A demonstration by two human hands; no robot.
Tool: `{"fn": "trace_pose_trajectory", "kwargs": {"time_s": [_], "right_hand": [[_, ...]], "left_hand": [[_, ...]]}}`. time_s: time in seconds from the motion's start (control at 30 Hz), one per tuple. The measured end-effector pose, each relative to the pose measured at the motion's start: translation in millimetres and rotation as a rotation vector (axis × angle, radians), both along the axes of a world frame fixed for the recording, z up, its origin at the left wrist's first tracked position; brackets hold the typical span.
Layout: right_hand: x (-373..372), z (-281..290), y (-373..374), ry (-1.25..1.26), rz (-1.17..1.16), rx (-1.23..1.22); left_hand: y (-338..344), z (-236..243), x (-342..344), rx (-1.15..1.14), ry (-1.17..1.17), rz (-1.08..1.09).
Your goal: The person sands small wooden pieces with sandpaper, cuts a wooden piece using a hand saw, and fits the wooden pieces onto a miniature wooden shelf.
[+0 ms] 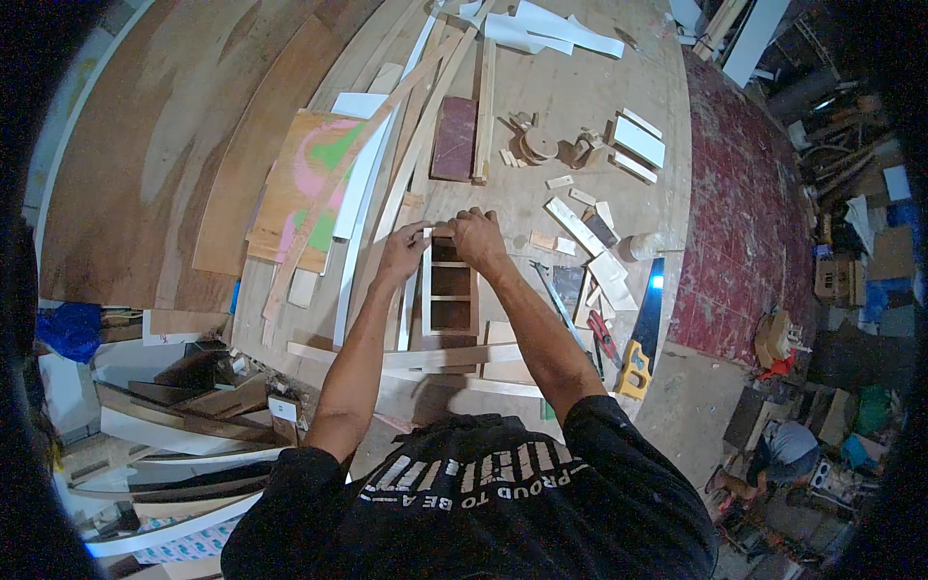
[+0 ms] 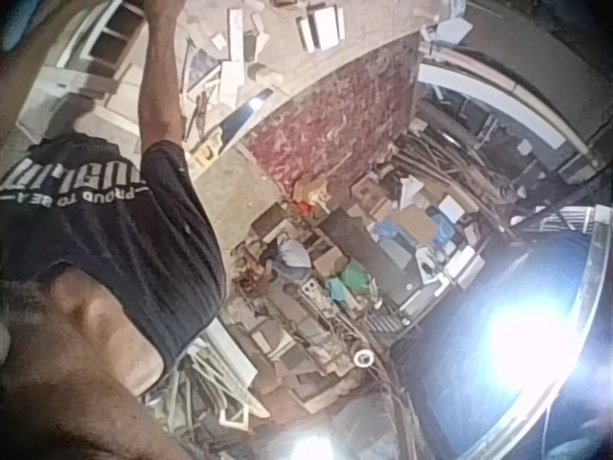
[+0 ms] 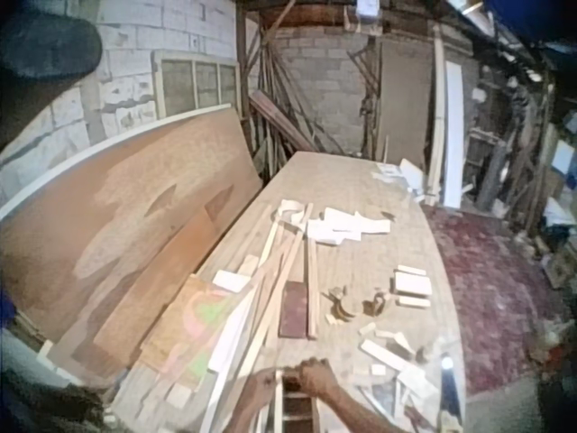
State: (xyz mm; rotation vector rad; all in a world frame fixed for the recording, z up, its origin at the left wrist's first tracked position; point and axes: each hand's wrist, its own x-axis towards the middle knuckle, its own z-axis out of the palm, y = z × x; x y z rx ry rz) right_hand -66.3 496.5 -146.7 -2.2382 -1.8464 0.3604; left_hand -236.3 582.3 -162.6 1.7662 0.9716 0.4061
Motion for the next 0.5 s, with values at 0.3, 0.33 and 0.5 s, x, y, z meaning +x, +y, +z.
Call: {"fn": "trace_pose_trajectory", "kwargs": {"time_s": [0.3,0.33,0.5], "right_hand": [[-1.4,-2.9,-1.6,0.052,-0.008,-0.052],[-0.5,-3.7,-2.5,0.051,-0.011,-0.053],[1.4,-4.7,-4.1,0.025,-0.002,-0.019]], "left_hand": [[9.3,-7.8,3.0,0.037,0.051,-0.086],[8.9,-6.0,4.5,0.002,0.078,-0.079],[7.7,-1.2,7.6,-0.001,0.085,-0.093]]}}
